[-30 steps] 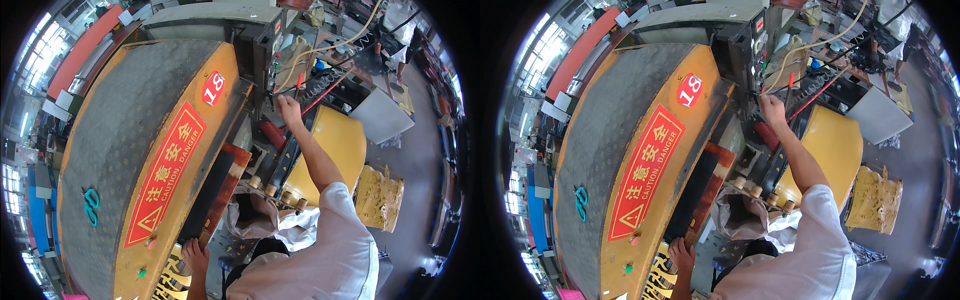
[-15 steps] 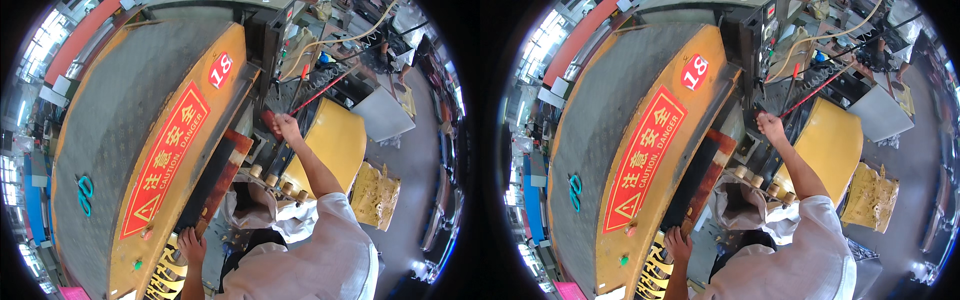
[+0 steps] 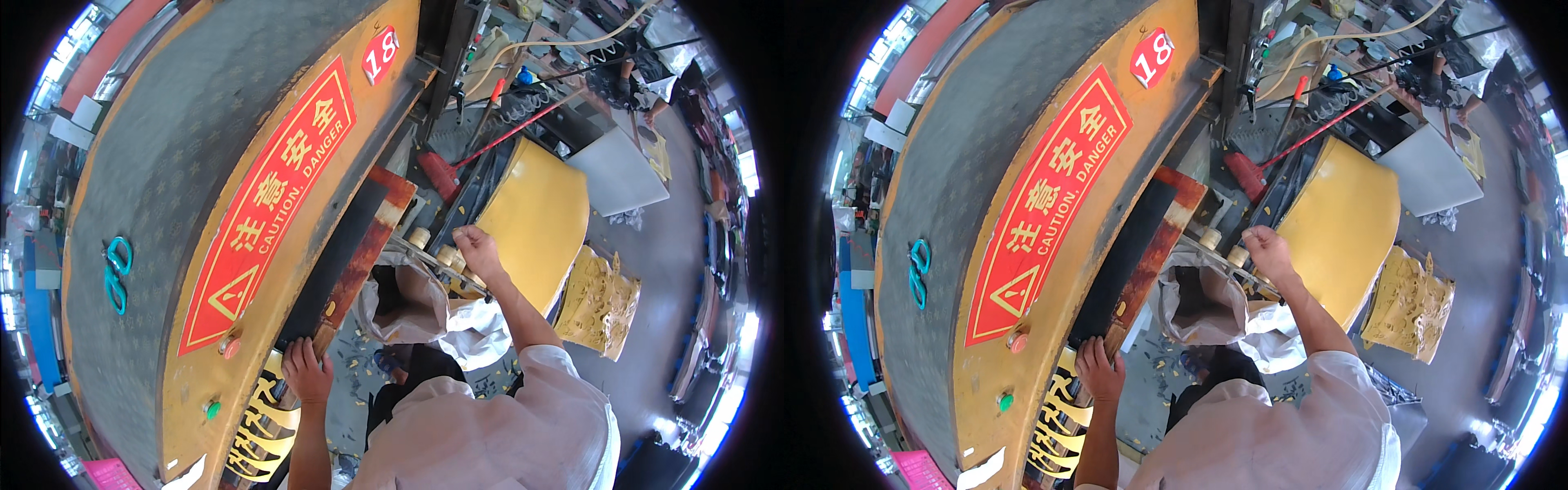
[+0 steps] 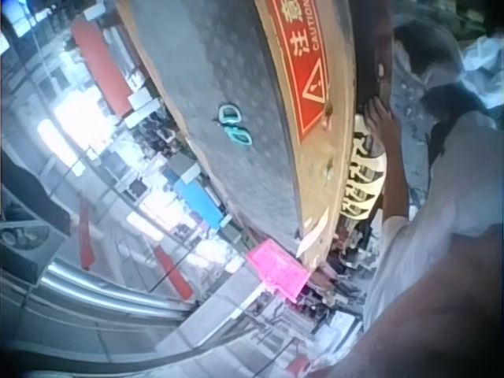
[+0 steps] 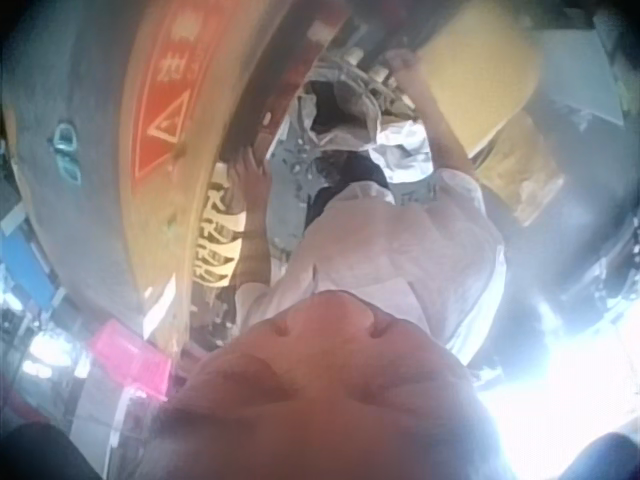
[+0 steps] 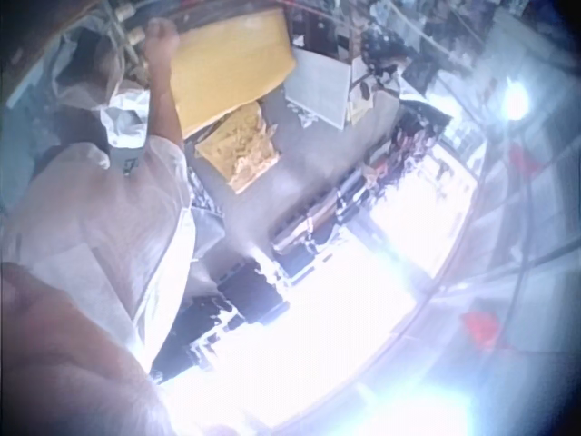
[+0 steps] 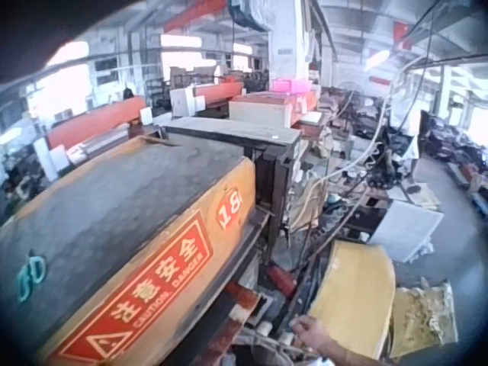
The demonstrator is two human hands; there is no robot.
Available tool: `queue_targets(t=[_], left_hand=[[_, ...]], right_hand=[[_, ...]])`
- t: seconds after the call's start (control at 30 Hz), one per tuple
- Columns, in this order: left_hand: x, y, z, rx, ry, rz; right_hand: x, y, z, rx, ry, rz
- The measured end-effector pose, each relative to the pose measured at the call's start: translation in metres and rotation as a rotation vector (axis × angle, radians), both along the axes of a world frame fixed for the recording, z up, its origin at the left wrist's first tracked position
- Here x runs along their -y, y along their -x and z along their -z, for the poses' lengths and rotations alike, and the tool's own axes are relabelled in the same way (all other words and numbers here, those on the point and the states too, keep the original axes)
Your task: The person places a yellow sheet on a cutting machine, aligns a grey template, and operates the machine to cut shapes. They remove the cut pieces, clear debris, and repeat the process with additional sheets and templates.
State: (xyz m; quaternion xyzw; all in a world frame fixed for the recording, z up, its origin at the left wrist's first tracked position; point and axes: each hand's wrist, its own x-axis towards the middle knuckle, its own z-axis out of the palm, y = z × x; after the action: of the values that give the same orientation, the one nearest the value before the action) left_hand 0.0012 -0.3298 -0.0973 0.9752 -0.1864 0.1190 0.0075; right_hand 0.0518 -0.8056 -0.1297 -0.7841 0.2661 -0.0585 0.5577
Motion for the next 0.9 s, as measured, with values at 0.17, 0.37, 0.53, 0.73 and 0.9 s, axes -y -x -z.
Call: queue_targets(t=[0.17, 0.37, 0.53, 0.73, 0.9], left_hand=[[-0.004, 0.002, 0.004, 0.059, 0.061, 0.045], [-0.012, 0.005, 0.005, 0.116, 0.200, 0.097], [-0.013, 0.008, 0.005, 0.129, 0.246, 0.093], [-0.016, 0.009, 0.008, 0.130, 0.255, 0.090], [-0.015, 0.007, 0.007, 0.078, 0.263, 0.085]], right_hand=[[-0.027, 0.014, -0.038, 0.103, 0.127, -0.128], [-0.075, 0.064, -0.063, 0.127, 0.258, -0.334], [-0.109, 0.138, -0.071, -0.023, 0.219, -0.406], [-0.148, 0.234, -0.056, -0.162, 0.092, -0.341], [-0.174, 0.274, -0.042, -0.256, 0.105, -0.441]])
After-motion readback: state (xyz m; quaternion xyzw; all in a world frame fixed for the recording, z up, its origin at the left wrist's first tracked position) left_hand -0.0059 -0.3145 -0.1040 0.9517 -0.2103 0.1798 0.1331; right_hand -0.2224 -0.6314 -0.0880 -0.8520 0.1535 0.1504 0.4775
